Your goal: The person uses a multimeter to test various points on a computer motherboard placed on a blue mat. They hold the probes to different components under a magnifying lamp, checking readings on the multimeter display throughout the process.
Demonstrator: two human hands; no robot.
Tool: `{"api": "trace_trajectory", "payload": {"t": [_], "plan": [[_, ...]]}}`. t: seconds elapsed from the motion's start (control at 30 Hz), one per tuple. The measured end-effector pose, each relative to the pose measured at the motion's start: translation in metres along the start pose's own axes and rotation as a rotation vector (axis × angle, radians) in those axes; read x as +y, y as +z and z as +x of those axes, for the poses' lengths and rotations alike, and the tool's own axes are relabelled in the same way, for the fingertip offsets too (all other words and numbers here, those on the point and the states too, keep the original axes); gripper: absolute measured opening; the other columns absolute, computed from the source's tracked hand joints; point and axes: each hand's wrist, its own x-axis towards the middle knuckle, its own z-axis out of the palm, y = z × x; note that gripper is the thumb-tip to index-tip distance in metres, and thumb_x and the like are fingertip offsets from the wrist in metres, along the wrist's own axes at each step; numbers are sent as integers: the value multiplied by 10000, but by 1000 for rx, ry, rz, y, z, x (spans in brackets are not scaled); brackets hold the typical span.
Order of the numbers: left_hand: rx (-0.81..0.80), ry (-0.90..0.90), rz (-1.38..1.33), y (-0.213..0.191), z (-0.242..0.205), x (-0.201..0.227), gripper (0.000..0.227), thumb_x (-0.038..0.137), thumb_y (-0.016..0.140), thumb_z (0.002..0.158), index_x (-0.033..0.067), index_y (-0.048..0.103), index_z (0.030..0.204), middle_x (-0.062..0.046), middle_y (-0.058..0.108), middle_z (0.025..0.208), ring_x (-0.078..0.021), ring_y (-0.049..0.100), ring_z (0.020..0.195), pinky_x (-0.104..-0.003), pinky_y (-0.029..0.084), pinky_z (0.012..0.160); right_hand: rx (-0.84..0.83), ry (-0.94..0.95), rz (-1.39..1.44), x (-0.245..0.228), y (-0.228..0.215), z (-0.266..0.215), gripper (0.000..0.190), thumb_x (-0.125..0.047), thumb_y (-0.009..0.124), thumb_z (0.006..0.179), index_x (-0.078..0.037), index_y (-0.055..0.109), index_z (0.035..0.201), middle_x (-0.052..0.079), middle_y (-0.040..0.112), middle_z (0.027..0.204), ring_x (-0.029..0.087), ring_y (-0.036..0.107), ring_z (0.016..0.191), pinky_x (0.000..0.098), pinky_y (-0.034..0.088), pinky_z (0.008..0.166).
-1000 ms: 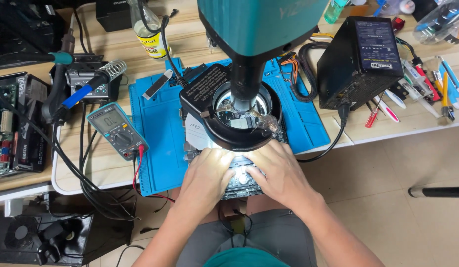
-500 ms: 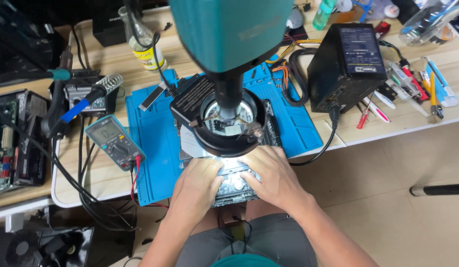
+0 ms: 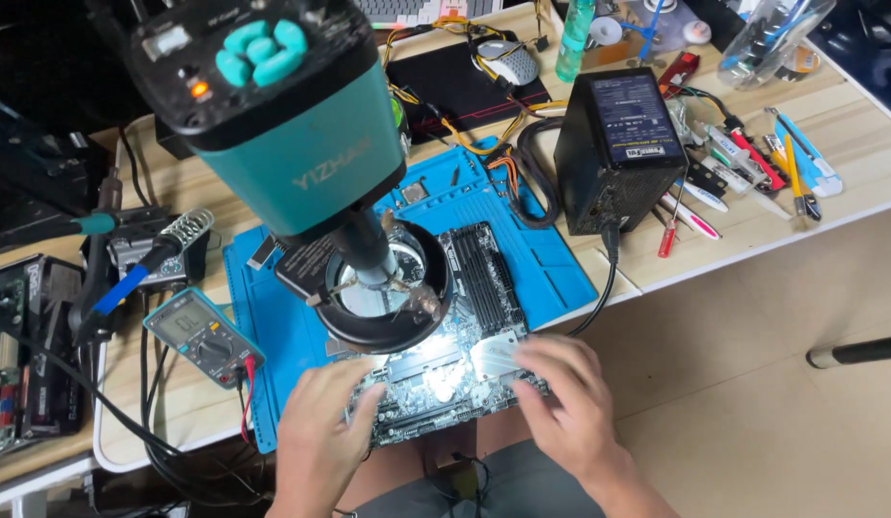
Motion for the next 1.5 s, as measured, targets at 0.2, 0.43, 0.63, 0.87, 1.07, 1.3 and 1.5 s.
{"api": "trace_trajectory", "payload": {"t": [0.2,0.43,0.63,0.87,1.07,1.3,1.5], "plan": [[289,-361,-66,13,-33,-15,313,292,731,1028,119,838,1266,-105,790,1230,-246,755,1050,-431,626,918,156,186,191,0,-26,-59,249,-192,602,1067,-1,761,1085,133,748,1012,248,730,927,307,598,753],[462,-440,-213,32,-69,-43,414,309,593,1124,-2,749,1347,-186,761,1148,-269,770,1011,-388,631,850,-252,430,-58,46,42,-206,383,-478,618,1041,-182,828,1160,6,751,1143,229,691,1023,416,524,863],[614,-358,-407,55,-129,-27,303,288,552,1140,2,638,1191,-113,653,906,-169,625,803,-282,484,786,-519,460,-287,62,65,-198,488,-459,627,1020,-203,703,1429,89,620,1480,344,587,1336,539,511,1062],[419,-445,-533,72,-214,-12,395,432,501,1117,97,609,939,-9,592,754,-110,522,674,-292,414,713,-695,561,-458,71,88,-190,522,-515,658,955,-82,622,1245,182,596,1279,447,571,1211,581,506,1010],[400,-256,-315,2,-154,-6,186,249,604,1088,125,668,964,-11,682,895,-169,616,778,-305,479,761,-807,537,-607,83,107,-197,744,-599,642,956,-69,530,1466,212,511,1528,483,523,1392,625,440,1161],[214,-71,-160,-66,0,-42,116,124,631,1094,95,702,1181,-94,666,1136,-301,689,1063,-415,527,813,-784,561,-546,78,102,-194,856,-567,606,945,-37,440,1596,270,436,1668,493,459,1487,598,431,1185],[136,-40,114,-21,137,-130,182,78,639,1077,105,732,923,-107,753,1003,-429,766,1215,-530,637,618,-752,664,-531,70,96,-182,848,-580,626,929,-128,444,1623,183,417,1704,452,416,1552,621,438,1199]]}}
